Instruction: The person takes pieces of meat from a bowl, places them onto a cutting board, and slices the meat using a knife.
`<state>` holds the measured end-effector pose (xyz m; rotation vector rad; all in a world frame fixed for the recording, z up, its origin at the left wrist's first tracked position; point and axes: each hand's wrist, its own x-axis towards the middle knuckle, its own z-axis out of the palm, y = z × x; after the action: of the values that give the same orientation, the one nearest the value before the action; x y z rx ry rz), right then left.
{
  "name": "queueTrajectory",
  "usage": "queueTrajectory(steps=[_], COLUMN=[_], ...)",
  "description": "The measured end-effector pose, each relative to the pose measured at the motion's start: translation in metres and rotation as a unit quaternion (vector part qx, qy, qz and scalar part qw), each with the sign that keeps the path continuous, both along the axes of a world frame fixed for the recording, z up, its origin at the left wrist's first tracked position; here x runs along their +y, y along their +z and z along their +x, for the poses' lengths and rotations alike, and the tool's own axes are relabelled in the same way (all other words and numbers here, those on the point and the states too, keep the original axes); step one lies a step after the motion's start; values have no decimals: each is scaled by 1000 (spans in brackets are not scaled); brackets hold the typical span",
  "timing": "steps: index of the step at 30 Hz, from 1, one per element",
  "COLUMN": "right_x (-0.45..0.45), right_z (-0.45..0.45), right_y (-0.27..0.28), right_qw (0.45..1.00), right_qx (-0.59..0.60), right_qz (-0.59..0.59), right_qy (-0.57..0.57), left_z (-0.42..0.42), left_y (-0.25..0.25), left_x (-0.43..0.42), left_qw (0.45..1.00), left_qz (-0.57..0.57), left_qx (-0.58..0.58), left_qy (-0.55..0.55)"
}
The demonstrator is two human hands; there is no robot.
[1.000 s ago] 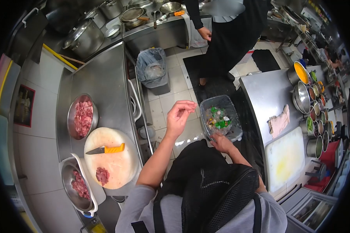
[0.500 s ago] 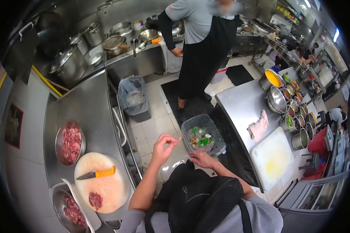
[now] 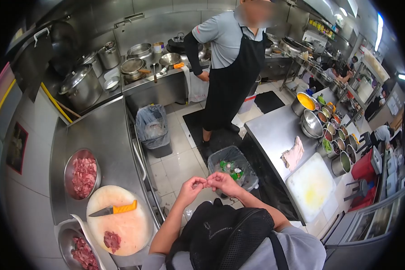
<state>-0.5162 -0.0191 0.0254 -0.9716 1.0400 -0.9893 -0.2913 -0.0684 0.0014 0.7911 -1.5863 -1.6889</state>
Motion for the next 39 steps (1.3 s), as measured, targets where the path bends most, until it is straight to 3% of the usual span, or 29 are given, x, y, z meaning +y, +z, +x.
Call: queueTrajectory(steps=[2, 7, 9, 12, 14, 18, 27, 32, 34, 39], right_x=[0, -4, -8, -17, -25, -37, -68, -76, -77, -68], right_z=[3, 12, 11, 10, 9, -2, -33, -63, -80, -121], right_y=[-3, -3, -1, 2, 6, -3, -24, -48, -51, -70], right_qw=[1000, 997, 987, 966, 964, 946, 935, 926, 891, 861], right_qx=[12, 74, 150, 246, 251, 293, 304, 324, 395, 443], right_qz=[-3, -13, -38, -63, -67, -110, -163, -177, -197, -216], right_qy=[1, 19, 34, 46, 61, 81, 85, 78, 109, 128], left_z=[2, 5, -2, 10, 7, 5, -28, -45, -49, -72], left_y=[3, -7, -7, -2, 0, -19, -29, -15, -15, -11], left_x=[4, 9, 0, -5, -6, -19, -37, -56, -62, -76], left_qw=[984, 989, 994, 987, 985, 984, 986, 980, 971, 937], left_qz=[158, 135, 100, 99, 36, 31, 92, 125, 153, 233], left_qx=[72, 15, -2, -112, -160, -165, -80, 51, 83, 176], left_qy=[28, 58, 45, 64, 59, 54, 110, 147, 161, 192])
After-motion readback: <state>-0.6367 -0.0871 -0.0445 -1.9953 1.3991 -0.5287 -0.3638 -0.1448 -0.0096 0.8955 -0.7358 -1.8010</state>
